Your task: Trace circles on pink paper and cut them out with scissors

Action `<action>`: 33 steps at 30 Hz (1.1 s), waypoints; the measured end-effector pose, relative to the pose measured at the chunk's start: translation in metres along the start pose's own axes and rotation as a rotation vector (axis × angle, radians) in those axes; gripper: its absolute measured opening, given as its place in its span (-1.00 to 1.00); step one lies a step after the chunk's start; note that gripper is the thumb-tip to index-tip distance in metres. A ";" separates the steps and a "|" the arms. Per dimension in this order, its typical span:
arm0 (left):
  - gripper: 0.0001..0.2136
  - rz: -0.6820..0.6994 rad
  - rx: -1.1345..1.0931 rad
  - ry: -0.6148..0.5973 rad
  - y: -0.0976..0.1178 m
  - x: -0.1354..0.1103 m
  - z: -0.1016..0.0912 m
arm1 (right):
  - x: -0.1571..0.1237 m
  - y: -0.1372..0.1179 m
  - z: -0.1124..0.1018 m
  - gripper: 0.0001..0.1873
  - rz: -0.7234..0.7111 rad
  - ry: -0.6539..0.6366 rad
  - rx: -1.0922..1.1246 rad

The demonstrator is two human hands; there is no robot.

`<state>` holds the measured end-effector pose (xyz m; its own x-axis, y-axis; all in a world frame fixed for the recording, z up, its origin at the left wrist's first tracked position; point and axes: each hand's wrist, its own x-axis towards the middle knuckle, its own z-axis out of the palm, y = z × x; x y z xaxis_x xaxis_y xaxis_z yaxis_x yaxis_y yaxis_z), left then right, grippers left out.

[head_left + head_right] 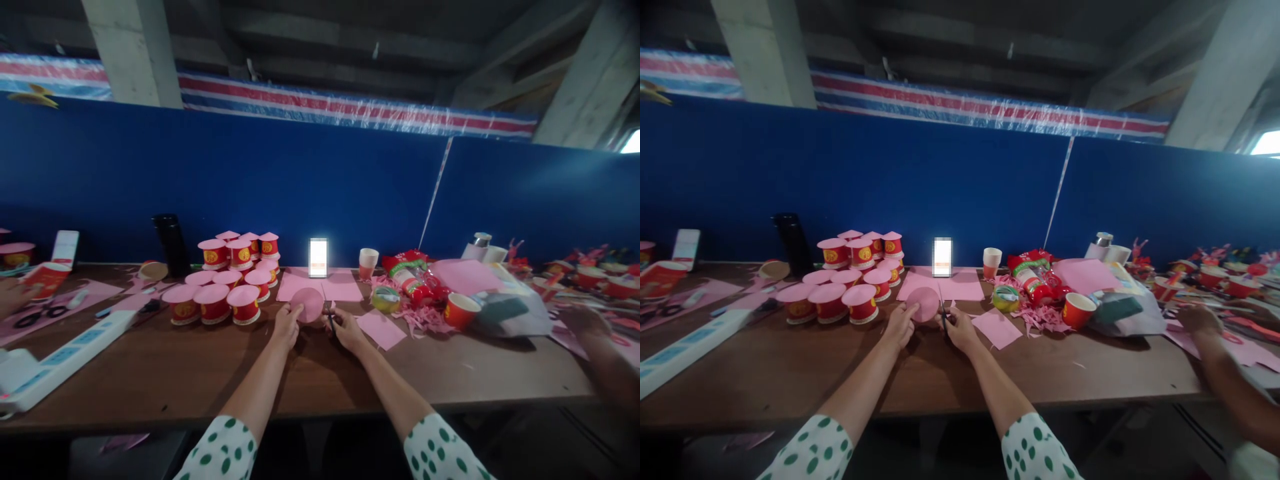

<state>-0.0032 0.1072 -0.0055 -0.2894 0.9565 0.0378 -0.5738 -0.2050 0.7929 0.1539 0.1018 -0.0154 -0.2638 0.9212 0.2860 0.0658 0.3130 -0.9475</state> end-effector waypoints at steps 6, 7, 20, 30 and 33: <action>-0.69 -0.045 -0.024 -0.034 0.000 0.000 -0.001 | -0.001 -0.003 0.001 -0.68 0.015 0.011 0.013; -0.69 -0.060 -0.020 -0.037 0.001 0.000 -0.001 | -0.001 -0.004 0.001 -0.68 0.019 0.013 0.013; -0.67 -0.052 0.021 -0.080 -0.001 0.002 -0.005 | 0.001 0.002 0.001 -0.71 -0.006 0.016 0.007; -0.70 -0.075 0.019 -0.048 0.003 -0.004 0.001 | 0.001 0.000 0.001 -0.68 0.022 0.021 -0.017; -0.72 -0.101 0.059 0.004 0.005 -0.005 0.002 | 0.001 0.000 0.002 -0.67 0.019 0.031 -0.016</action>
<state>-0.0027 0.1018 -0.0006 -0.2361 0.9706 -0.0463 -0.5539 -0.0952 0.8271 0.1523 0.1022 -0.0157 -0.2327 0.9335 0.2727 0.0863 0.2991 -0.9503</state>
